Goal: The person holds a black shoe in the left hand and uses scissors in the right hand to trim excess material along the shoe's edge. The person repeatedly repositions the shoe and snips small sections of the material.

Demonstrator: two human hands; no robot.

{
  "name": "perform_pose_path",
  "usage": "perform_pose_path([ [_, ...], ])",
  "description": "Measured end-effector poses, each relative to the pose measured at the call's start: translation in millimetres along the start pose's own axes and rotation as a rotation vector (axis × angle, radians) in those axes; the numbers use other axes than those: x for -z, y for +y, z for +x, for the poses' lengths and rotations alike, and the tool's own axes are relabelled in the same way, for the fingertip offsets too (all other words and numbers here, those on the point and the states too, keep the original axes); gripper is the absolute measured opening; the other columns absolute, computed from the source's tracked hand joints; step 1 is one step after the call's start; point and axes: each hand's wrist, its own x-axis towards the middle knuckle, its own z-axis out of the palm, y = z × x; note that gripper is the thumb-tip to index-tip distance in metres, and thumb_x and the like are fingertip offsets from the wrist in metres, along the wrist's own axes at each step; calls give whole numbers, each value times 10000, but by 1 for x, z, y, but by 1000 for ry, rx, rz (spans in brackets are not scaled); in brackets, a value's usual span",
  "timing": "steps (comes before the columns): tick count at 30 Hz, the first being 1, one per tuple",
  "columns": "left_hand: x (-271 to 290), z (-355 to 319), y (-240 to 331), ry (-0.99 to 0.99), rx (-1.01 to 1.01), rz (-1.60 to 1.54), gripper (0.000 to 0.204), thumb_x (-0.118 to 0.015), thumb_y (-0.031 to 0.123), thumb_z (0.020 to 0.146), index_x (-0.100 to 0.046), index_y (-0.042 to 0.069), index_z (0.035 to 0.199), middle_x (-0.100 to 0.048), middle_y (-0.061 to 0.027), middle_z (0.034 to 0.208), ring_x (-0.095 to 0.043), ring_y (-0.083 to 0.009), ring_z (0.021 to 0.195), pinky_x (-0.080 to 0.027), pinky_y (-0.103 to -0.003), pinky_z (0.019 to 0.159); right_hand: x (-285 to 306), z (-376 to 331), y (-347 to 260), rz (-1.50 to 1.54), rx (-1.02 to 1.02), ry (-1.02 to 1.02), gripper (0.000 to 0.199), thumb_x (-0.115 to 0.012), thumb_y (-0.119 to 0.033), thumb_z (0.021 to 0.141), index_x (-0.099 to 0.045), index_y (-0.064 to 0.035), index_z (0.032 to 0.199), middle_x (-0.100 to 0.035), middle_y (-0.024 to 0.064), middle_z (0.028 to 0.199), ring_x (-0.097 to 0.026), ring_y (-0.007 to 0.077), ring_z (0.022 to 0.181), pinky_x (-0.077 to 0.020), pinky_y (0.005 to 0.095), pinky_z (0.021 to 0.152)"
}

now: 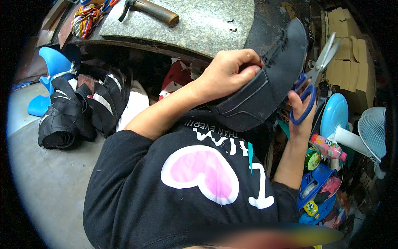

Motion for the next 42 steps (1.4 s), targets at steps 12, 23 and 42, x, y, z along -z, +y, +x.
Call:
perform_pose_path([
  [12,18,9,2,-34,372,-652,234,-586,283,940,-606,54,897,-579,22,745,-572,-47,678,-507,-205,598,-35,31,-1,210,-89,-218,403,-538,-222,749,-605,62,1026,-674,160,896,-670,213,755,-549,291,703],
  [23,25,7,12,124,-237,623,176,-631,188,900,-619,13,904,-570,-38,637,-589,-128,613,-476,-326,559,-47,24,2,228,131,-20,392,-625,-76,683,-491,-1,1043,-609,127,997,-609,197,898,-491,320,856],
  [42,20,2,23,241,-198,790,171,-662,202,808,-614,43,852,-623,-135,748,-636,-314,686,-503,-359,583,-55,23,15,183,159,9,372,-673,-52,730,-540,24,1070,-618,98,1005,-605,171,889,-471,293,849],
])
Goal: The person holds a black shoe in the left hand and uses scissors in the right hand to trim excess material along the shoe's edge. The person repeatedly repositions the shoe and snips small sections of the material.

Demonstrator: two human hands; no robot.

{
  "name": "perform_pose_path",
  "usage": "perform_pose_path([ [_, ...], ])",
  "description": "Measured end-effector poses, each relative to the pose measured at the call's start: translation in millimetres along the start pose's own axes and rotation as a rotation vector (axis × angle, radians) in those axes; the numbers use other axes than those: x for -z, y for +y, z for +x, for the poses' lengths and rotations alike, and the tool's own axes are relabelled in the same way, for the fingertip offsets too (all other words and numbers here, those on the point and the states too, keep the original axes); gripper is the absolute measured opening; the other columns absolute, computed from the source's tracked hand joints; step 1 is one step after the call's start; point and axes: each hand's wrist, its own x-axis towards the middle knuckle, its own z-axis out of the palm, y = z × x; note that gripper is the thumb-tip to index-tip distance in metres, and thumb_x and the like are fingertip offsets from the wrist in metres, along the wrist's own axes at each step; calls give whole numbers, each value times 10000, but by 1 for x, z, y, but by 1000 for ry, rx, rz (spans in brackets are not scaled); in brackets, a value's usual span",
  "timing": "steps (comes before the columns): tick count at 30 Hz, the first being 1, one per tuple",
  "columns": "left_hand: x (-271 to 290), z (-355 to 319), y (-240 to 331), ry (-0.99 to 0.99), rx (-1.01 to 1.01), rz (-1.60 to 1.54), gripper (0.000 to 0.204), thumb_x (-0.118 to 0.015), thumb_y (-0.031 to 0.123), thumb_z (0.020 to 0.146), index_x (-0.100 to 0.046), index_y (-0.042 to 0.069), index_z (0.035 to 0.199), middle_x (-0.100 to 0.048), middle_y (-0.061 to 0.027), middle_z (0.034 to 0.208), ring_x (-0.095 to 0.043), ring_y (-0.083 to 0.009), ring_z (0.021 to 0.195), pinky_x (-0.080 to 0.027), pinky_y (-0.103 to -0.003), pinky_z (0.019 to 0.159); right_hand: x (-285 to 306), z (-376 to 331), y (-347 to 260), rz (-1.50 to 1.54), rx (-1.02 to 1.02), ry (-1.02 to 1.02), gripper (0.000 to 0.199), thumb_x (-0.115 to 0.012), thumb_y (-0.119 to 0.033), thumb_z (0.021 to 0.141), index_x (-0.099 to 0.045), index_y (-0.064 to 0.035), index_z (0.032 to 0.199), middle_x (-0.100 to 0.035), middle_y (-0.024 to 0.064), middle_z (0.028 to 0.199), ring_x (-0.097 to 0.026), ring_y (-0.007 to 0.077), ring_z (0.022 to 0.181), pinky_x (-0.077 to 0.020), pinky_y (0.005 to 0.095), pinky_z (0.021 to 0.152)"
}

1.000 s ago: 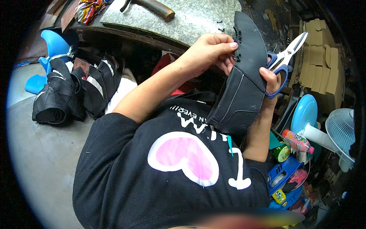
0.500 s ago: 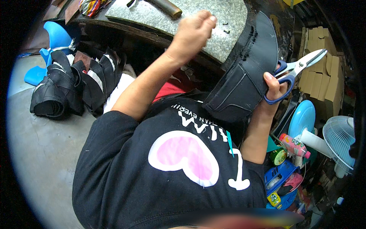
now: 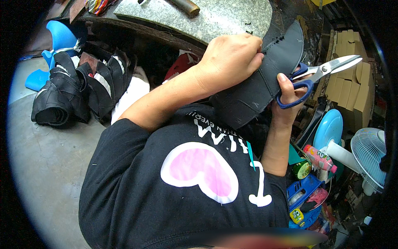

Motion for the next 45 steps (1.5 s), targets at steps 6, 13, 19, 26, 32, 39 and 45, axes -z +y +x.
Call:
perform_pose_path([
  [6,-6,-1,1,-32,-158,313,104,-640,121,758,-561,59,785,-596,-100,723,-641,-280,675,-515,-365,589,-1,1,12,-179,101,10,344,-714,-50,713,-513,-31,991,-500,2,875,-501,105,780,-410,233,721],
  [13,-5,-7,-8,52,16,-338,102,-587,142,864,-594,57,808,-572,-42,693,-570,-152,557,-427,-273,501,7,3,15,-93,-33,88,330,-734,-57,708,-536,-36,971,-524,5,856,-508,96,768,-410,225,729],
  [19,20,0,-11,-207,334,-993,233,-507,252,941,-528,36,859,-463,-4,696,-434,-82,594,-359,-223,545,18,15,20,61,-67,194,335,-744,-83,721,-543,-19,981,-535,28,893,-515,100,774,-426,228,753],
  [26,-4,-15,2,-247,301,-509,335,-674,120,848,-584,-56,1120,-668,-133,936,-621,-126,848,-499,-267,755,42,15,9,-534,22,-26,351,-806,-181,749,-557,-28,944,-535,-30,807,-490,84,696,-432,234,664],
  [32,-9,-12,-16,-281,471,-803,360,-642,104,863,-587,-65,1177,-671,-91,1008,-615,-106,890,-500,-252,811,73,-4,-56,-1260,-15,-405,425,-814,-336,668,-574,-60,885,-574,83,676,-581,228,610,-432,339,570],
  [39,-15,-11,-13,-271,469,-860,323,-624,102,870,-606,-59,1150,-667,-70,962,-620,-103,850,-507,-243,786,68,-14,-90,-1575,228,-484,450,-810,-399,650,-558,-73,832,-560,103,647,-586,292,614,-431,392,559],
  [45,-13,-10,-14,-293,523,-1001,315,-612,103,875,-608,-57,1146,-667,-66,957,-621,-98,830,-509,-235,773,62,-15,-82,-1497,229,-499,450,-803,-382,678,-522,-57,812,-535,100,613,-557,285,554,-405,375,522],
])
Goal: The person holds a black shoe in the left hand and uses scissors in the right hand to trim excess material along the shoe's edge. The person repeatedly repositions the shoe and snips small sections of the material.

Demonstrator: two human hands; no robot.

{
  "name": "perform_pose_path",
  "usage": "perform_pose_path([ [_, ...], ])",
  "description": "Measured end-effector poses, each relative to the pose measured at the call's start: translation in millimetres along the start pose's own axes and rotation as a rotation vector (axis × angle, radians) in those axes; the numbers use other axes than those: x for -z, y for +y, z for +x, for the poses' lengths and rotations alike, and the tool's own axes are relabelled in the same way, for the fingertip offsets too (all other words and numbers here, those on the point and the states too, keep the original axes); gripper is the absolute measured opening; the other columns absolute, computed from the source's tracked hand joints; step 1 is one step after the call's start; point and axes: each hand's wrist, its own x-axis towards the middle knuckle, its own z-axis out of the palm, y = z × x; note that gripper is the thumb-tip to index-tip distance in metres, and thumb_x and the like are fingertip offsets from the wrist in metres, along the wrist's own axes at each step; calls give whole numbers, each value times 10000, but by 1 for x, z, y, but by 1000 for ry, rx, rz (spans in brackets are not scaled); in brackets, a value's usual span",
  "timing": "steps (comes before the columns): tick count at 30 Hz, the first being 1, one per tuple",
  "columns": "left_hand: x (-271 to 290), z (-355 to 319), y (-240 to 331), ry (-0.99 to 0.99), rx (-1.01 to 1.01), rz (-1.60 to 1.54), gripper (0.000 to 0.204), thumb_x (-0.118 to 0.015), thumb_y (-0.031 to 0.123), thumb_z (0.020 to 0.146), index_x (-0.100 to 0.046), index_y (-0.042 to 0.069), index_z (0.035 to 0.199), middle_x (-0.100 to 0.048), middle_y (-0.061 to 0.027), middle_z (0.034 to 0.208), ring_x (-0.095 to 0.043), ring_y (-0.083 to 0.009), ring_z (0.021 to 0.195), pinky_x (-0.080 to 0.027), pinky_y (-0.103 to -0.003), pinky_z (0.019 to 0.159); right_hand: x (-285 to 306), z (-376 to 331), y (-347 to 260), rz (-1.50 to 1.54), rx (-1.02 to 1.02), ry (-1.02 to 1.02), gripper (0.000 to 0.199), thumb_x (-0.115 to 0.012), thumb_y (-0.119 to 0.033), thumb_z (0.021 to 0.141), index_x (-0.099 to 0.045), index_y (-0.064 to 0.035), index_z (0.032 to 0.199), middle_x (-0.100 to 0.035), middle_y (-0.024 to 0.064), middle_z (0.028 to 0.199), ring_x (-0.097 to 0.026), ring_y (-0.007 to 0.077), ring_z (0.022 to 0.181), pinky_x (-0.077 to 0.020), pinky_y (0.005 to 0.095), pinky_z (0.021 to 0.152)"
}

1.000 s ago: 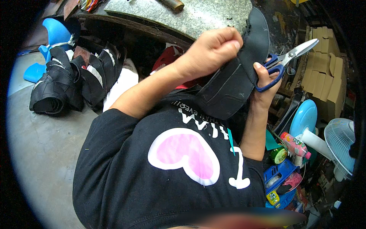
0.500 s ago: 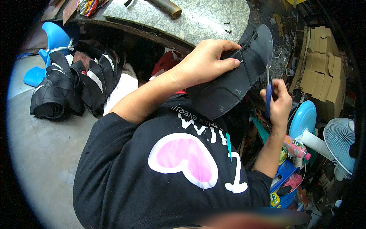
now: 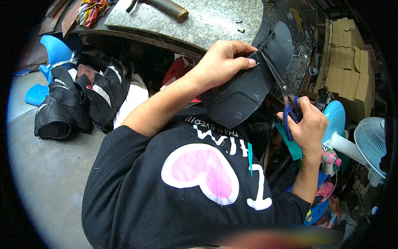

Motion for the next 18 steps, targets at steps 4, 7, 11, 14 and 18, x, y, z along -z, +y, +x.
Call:
perform_pose_path([
  [4,-1,-1,0,11,12,-18,318,-614,102,872,-606,-60,1147,-664,-64,967,-618,-96,842,-506,-235,779,-1,-2,-7,37,-13,-38,430,-799,-364,693,-514,-57,792,-519,102,571,-550,288,520,-398,377,502],
  [7,-3,-1,-2,32,-4,-16,328,-619,99,863,-604,-71,1142,-669,-86,964,-623,-107,843,-509,-242,776,-1,-3,-13,-76,-18,-24,397,-784,-388,693,-541,-86,781,-554,85,567,-591,280,558,-434,388,512],
  [11,-5,1,-5,48,-29,7,351,-631,102,843,-602,-93,1133,-683,-133,951,-641,-135,834,-523,-259,761,3,-1,-18,-178,69,33,396,-786,-383,689,-544,-85,787,-548,87,562,-584,284,536,-438,393,505],
  [14,-5,1,-4,57,-72,42,351,-634,109,838,-607,-92,1124,-688,-145,951,-646,-141,841,-523,-269,764,10,2,-17,-175,67,-6,400,-789,-385,685,-548,-85,794,-546,87,561,-579,284,532,-437,396,502],
  [18,-5,-2,-3,21,-103,183,321,-614,88,876,-593,-76,1152,-667,-80,987,-609,-103,882,-495,-239,801,16,0,-18,-147,14,-79,386,-789,-374,690,-552,-86,793,-551,89,565,-579,286,534,-435,405,498],
])
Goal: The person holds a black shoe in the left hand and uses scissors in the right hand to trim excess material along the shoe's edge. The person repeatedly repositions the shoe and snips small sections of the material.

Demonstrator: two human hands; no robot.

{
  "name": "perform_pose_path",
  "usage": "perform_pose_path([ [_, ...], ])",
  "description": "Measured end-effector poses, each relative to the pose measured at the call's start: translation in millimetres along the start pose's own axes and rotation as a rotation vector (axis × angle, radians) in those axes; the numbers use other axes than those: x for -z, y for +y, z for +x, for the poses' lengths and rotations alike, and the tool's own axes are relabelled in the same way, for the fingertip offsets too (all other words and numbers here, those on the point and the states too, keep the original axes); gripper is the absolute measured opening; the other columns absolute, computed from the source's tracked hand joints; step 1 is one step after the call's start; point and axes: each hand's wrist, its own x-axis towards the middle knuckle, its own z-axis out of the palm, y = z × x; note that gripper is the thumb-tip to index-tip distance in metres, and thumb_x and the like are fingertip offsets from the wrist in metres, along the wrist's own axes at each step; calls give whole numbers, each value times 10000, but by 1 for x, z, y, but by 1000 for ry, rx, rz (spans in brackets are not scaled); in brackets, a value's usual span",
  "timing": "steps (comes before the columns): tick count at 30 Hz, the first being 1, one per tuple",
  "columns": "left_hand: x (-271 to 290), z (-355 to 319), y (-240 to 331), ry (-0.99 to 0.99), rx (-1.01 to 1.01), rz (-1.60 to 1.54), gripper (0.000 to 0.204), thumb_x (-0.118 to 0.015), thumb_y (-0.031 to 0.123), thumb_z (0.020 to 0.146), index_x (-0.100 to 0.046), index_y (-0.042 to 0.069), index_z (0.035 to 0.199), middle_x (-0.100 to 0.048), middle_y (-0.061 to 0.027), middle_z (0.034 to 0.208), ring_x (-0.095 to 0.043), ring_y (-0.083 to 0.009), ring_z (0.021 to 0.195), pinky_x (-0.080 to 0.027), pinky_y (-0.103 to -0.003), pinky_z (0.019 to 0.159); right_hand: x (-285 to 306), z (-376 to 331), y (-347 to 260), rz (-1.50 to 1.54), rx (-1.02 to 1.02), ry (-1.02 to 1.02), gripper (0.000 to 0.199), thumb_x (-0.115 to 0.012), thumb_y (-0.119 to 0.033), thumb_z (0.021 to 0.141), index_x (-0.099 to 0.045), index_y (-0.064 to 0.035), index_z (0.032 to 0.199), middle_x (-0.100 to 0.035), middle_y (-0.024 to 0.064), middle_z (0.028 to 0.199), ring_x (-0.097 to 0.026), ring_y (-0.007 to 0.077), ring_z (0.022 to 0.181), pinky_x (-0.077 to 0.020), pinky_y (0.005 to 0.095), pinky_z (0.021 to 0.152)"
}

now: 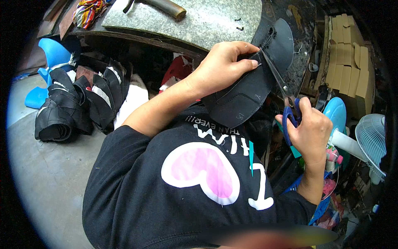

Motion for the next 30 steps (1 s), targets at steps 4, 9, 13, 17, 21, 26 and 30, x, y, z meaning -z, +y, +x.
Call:
perform_pose_path([
  [4,-3,0,-1,13,-4,43,315,-610,86,877,-596,-74,1149,-670,-79,983,-609,-102,882,-497,-243,798,-8,-3,3,26,34,77,359,-783,-343,709,-552,-77,777,-553,104,569,-580,296,529,-432,414,494],
  [9,-2,3,0,2,5,58,314,-612,91,874,-602,-64,1148,-671,-86,974,-614,-105,869,-503,-248,788,-23,-5,24,277,-4,52,313,-767,-250,737,-528,-49,756,-542,102,574,-550,247,516,-406,362,485],
  [13,-2,-1,7,-4,14,62,324,-625,112,867,-607,-54,1145,-669,-85,967,-617,-107,862,-505,-250,778,-45,3,33,837,-255,-74,230,-713,-140,814,-511,-30,829,-528,-6,614,-490,74,543,-382,231,509],
  [17,-11,-7,15,-19,-51,76,321,-629,167,892,-615,-29,1146,-666,-55,956,-610,-98,860,-500,-245,759,-73,22,27,1259,-437,146,335,-774,-171,767,-530,-53,963,-534,-9,801,-522,93,707,-428,236,662],
  [21,-5,-7,13,-97,125,-57,348,-628,226,920,-612,-21,1166,-662,-51,985,-597,-83,901,-490,-238,785,-95,38,18,1695,-406,376,416,-779,-101,695,-539,-58,1032,-544,12,935,-544,126,885,-426,256,822],
  [26,3,-3,-3,-186,87,-210,368,-660,157,893,-595,-13,1213,-664,-76,1054,-615,-110,945,-505,-247,826,-116,47,12,1998,-467,296,380,-668,-48,731,-566,-37,1098,-613,56,1034,-620,205,969,-499,329,897],
  [30,6,2,-14,-279,114,-318,375,-667,125,882,-590,-22,1219,-663,-80,1074,-620,-121,949,-506,-259,840,-122,43,15,1986,-486,336,437,-657,-60,719,-549,-28,1141,-610,73,1053,-614,214,994,-499,348,905],
])
